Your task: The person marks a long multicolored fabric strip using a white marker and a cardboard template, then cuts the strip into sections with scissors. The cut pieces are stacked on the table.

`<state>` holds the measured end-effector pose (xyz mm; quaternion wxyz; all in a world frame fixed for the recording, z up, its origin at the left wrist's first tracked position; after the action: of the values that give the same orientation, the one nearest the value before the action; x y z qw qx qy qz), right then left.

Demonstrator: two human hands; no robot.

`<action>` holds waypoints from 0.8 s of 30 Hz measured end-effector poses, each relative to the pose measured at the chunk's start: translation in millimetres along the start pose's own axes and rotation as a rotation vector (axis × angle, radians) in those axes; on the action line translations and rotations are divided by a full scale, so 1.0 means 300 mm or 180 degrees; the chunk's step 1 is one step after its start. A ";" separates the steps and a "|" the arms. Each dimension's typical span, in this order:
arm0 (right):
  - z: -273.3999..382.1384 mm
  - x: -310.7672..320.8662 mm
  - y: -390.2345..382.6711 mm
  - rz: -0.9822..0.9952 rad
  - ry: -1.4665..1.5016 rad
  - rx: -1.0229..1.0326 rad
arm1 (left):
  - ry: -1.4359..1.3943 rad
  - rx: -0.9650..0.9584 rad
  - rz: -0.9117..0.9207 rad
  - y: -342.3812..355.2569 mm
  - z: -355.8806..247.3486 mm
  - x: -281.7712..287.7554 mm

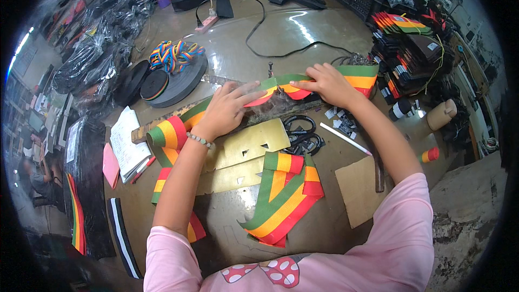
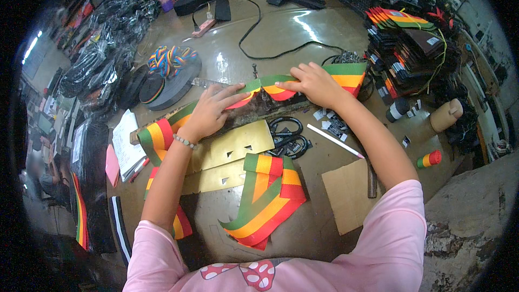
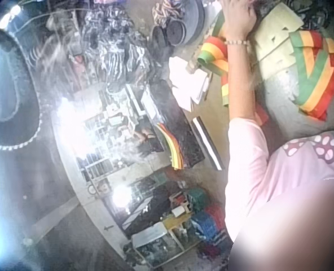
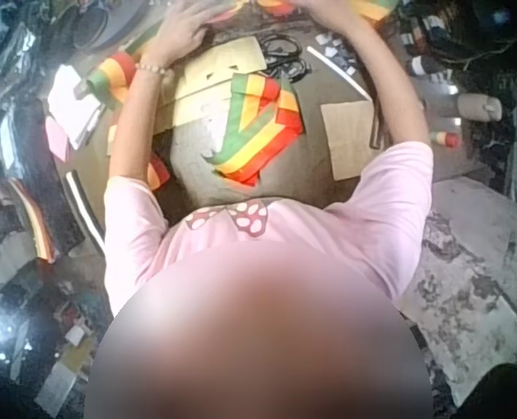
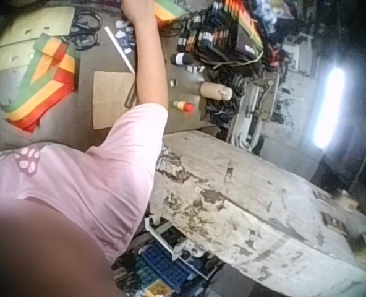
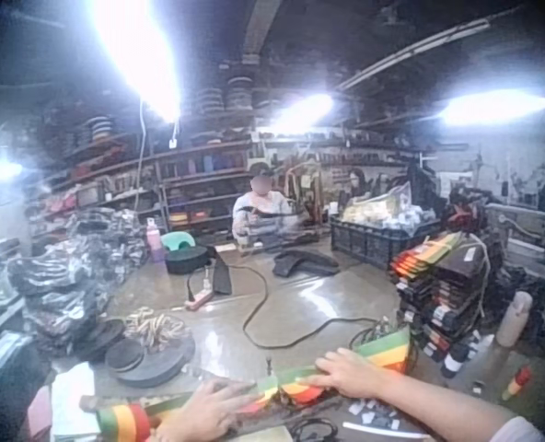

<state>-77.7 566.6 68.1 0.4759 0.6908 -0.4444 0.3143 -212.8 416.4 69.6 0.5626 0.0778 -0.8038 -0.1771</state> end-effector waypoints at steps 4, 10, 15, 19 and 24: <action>0.017 -0.001 -0.019 -0.0032 -0.0135 0.0012 | -0.0126 0.0117 0.0112 -0.013 0.008 -0.011; 0.022 -0.005 -0.039 0.0010 -0.0265 0.0002 | -0.0188 0.0327 -0.0123 -0.039 0.013 -0.001; 0.029 0.003 -0.056 -0.0027 -0.0202 -0.0046 | -0.0071 0.0481 -0.0252 -0.060 0.020 -0.008; 0.041 0.008 -0.064 0.0027 -0.0237 -0.0031 | -0.0062 0.0500 -0.0365 -0.079 0.016 -0.005; 0.053 0.010 -0.094 0.0059 -0.0324 0.0013 | -0.0302 0.0426 -0.0261 -0.094 0.003 -0.014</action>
<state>-50.6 555.1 54.6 0.4484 0.7027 -0.4738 0.2840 -214.3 392.0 55.1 0.5097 0.1396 -0.8357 -0.1494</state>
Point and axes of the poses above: each hand's wrist, its own y-axis towards the middle knuckle, its own x-axis out of the back of the hand, z = x × y, the point moved 9 cm from there along y, towards the middle knuckle, and after that the axes turned 9 degrees about -y, right-handed, at the moved point
